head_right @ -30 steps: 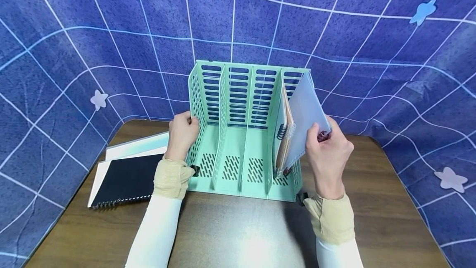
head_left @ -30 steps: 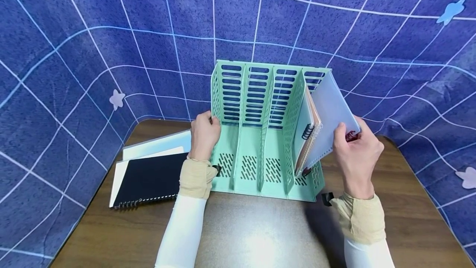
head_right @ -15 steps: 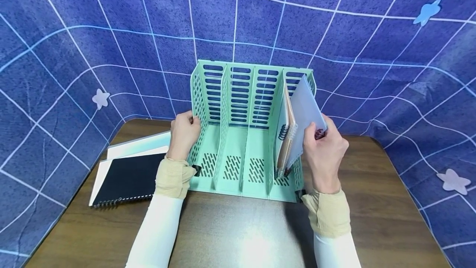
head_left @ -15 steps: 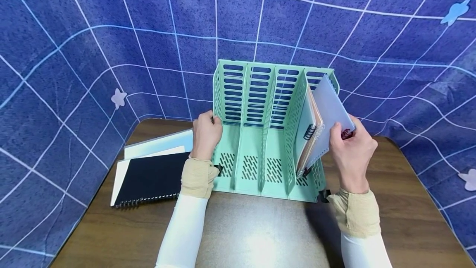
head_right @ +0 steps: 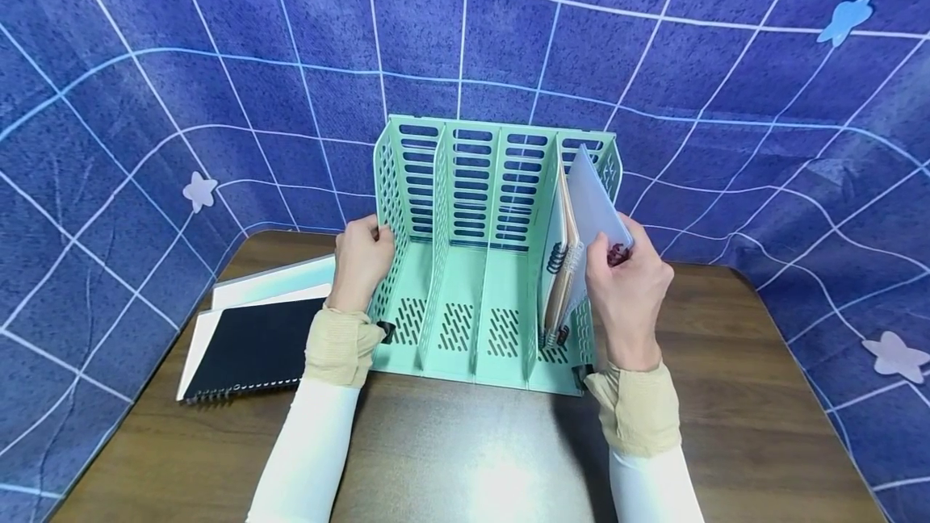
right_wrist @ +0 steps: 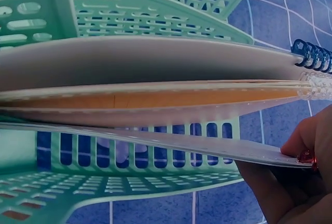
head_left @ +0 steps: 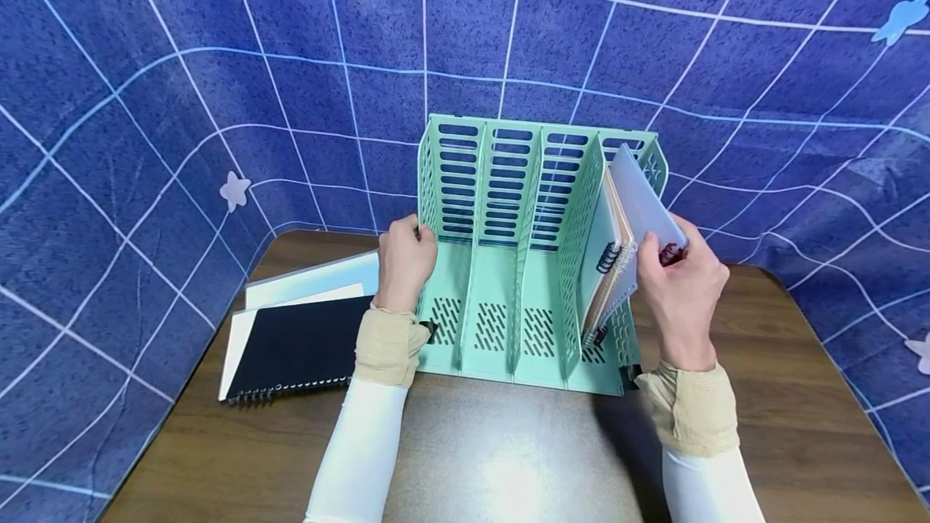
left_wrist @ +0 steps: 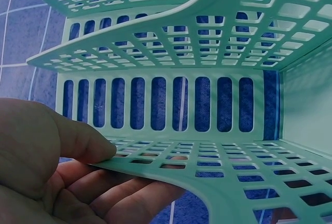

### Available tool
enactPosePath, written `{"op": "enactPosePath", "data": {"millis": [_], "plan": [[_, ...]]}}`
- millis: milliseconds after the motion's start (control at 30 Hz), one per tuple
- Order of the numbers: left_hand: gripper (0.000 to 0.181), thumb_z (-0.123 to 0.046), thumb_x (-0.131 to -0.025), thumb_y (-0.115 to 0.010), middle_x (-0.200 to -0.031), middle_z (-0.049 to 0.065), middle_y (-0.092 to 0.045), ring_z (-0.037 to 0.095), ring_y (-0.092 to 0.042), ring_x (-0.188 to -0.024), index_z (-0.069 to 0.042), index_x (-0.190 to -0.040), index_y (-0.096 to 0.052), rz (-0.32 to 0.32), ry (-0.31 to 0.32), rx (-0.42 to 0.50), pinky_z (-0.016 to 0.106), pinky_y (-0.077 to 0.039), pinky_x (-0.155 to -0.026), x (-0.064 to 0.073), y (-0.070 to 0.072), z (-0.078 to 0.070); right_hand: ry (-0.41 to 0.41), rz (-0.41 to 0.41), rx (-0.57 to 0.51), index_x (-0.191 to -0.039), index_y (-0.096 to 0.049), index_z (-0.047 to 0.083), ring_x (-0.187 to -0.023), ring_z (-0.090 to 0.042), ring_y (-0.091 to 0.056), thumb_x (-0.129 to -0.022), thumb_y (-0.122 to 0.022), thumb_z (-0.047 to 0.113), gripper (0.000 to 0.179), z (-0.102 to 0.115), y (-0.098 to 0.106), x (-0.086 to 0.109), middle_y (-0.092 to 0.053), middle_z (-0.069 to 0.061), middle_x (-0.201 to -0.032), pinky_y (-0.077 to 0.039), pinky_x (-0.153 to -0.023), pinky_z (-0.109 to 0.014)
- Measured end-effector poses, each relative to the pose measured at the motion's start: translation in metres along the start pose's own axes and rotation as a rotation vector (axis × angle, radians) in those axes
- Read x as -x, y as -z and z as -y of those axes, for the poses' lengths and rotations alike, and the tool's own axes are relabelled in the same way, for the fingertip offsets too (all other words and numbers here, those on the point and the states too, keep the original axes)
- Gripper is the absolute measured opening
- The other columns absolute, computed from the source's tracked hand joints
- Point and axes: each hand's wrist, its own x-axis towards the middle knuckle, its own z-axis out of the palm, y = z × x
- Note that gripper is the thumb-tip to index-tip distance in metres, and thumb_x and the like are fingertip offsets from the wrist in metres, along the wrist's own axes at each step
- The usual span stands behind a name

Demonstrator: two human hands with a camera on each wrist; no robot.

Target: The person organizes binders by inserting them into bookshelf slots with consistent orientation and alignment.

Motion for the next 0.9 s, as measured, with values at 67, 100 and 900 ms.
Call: {"op": "enactPosePath", "data": {"millis": [67,100,900], "plan": [[0.040,-0.013,-0.106,-0.046,-0.055,0.002,-0.033,0.021,-0.031,-0.043,-0.015,-0.069,-0.032,-0.004,-0.006,0.002,0.034,-0.030,-0.046,0.0000,0.0000,-0.0005,-0.002,0.010,-0.009,-0.116,-0.078,0.014,-0.057,0.006,-0.047,-0.088,-0.071,0.013,0.029,0.0018,-0.0007,-0.0009,-0.075,-0.009,-0.081,-0.033,-0.055,-0.010],[0.040,-0.013,-0.106,-0.046,-0.055,0.002,-0.033,0.021,-0.031,-0.043,-0.015,-0.069,-0.032,-0.004,-0.007,0.003,0.034,-0.030,-0.046,-0.0001,-0.0002,-0.0005,-0.003,0.016,-0.013,-0.116,-0.078,0.014,-0.057,0.006,-0.048,-0.088,-0.071,0.013,0.029,0.0025,-0.0010,-0.0013,-0.075,-0.009,-0.081,-0.033,-0.055,-0.011],[0.039,-0.014,-0.106,-0.047,-0.055,0.002,-0.034,0.021,-0.032,-0.044,-0.015,-0.068,-0.034,-0.005,-0.008,0.013,0.034,-0.030,-0.046,-0.0005,0.0003,0.0001,-0.077,0.163,-0.164,-0.121,-0.076,0.014,-0.059,-0.001,-0.053,-0.102,-0.063,0.027,0.027,0.0055,0.0011,-0.0020,-0.063,0.013,-0.078,-0.040,-0.054,-0.014]]}}
